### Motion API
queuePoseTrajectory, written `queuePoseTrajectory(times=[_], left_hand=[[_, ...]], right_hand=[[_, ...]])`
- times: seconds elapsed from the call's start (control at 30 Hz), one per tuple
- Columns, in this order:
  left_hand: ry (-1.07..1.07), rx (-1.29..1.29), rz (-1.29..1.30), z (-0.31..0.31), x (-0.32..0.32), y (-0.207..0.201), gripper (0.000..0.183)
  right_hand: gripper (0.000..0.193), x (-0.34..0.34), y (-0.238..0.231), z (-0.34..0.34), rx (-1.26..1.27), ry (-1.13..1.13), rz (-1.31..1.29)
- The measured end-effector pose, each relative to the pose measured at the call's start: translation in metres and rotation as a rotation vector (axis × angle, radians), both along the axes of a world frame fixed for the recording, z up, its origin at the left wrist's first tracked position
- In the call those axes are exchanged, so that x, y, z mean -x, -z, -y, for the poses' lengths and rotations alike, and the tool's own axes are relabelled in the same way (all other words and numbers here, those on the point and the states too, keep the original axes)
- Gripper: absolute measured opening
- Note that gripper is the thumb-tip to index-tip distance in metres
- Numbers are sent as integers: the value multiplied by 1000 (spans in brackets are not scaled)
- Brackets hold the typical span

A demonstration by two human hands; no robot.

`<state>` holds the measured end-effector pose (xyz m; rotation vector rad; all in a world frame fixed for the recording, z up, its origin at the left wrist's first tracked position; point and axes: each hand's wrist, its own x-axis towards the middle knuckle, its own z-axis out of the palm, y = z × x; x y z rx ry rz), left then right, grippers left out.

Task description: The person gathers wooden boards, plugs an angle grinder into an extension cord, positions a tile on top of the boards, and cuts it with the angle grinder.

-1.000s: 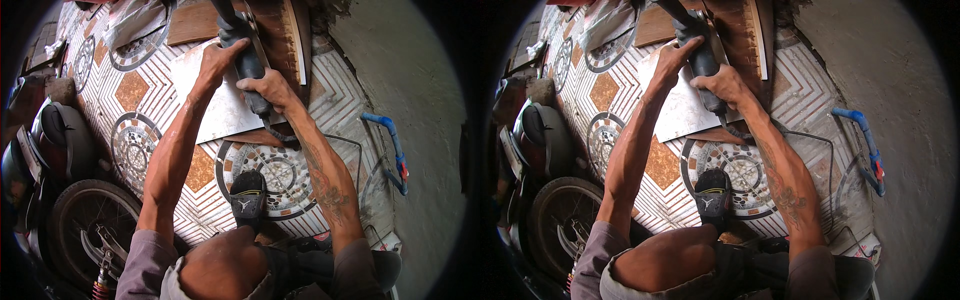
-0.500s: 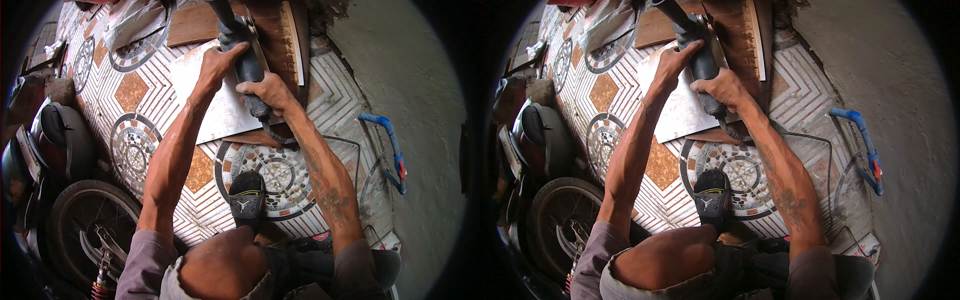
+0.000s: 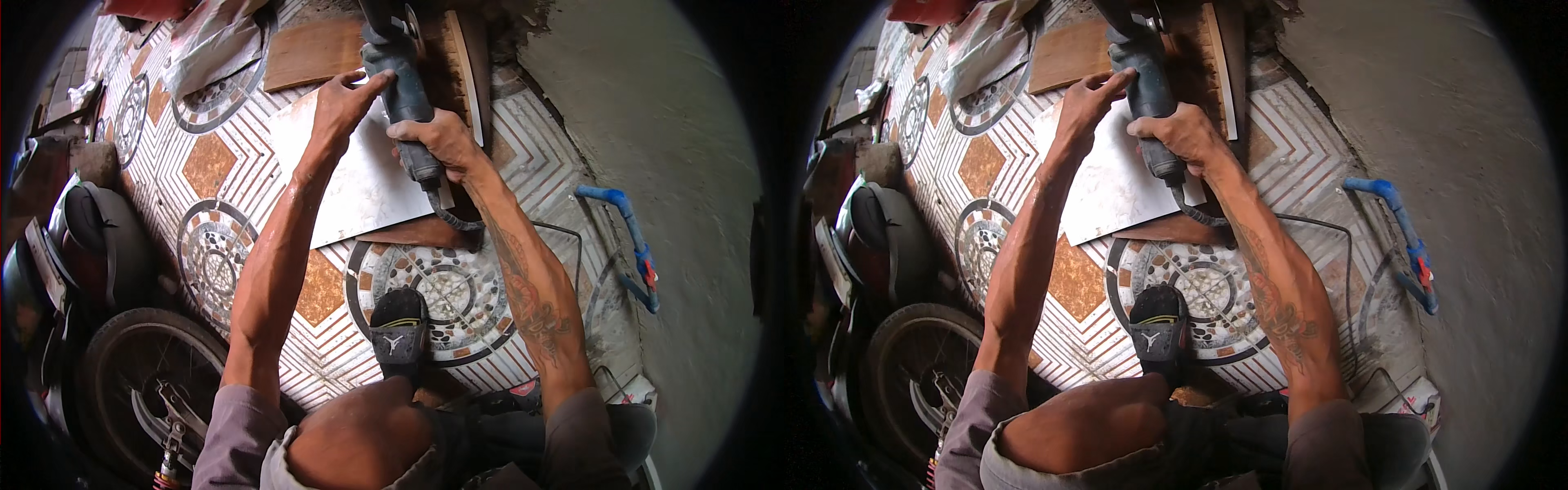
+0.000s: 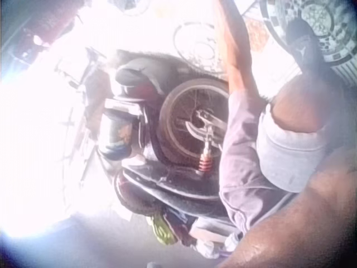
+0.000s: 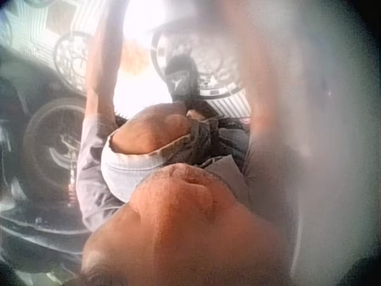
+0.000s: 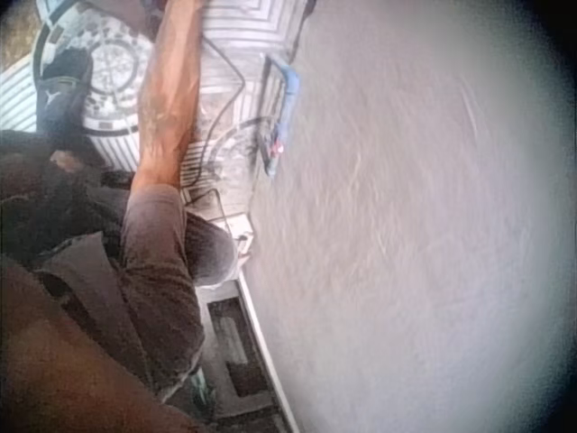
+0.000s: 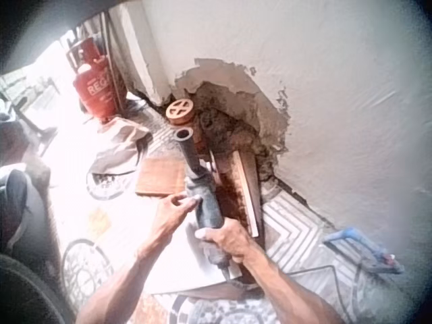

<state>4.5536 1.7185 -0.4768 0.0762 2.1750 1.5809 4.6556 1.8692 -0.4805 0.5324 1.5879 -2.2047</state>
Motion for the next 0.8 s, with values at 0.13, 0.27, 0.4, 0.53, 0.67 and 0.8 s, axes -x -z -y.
queuePoseTrajectory(times=[0.13,0.27,0.4,0.53,0.67,0.8], left_hand=[[14,-28,27,-2,-1,8,62],[-40,19,-9,9,-8,1,61],[-208,175,-126,49,-19,13,68],[-330,455,-272,110,-42,21,70],[-337,543,-111,161,-53,32,73],[-315,607,-108,169,-50,44,73]], right_hand=[[32,0,11,-1,-31,-11,64],[31,-2,4,0,-38,1,50],[32,-6,10,-3,43,19,71],[34,-9,6,-3,12,16,41],[35,-8,7,2,2,17,34],[34,-8,4,-4,13,-4,47]])
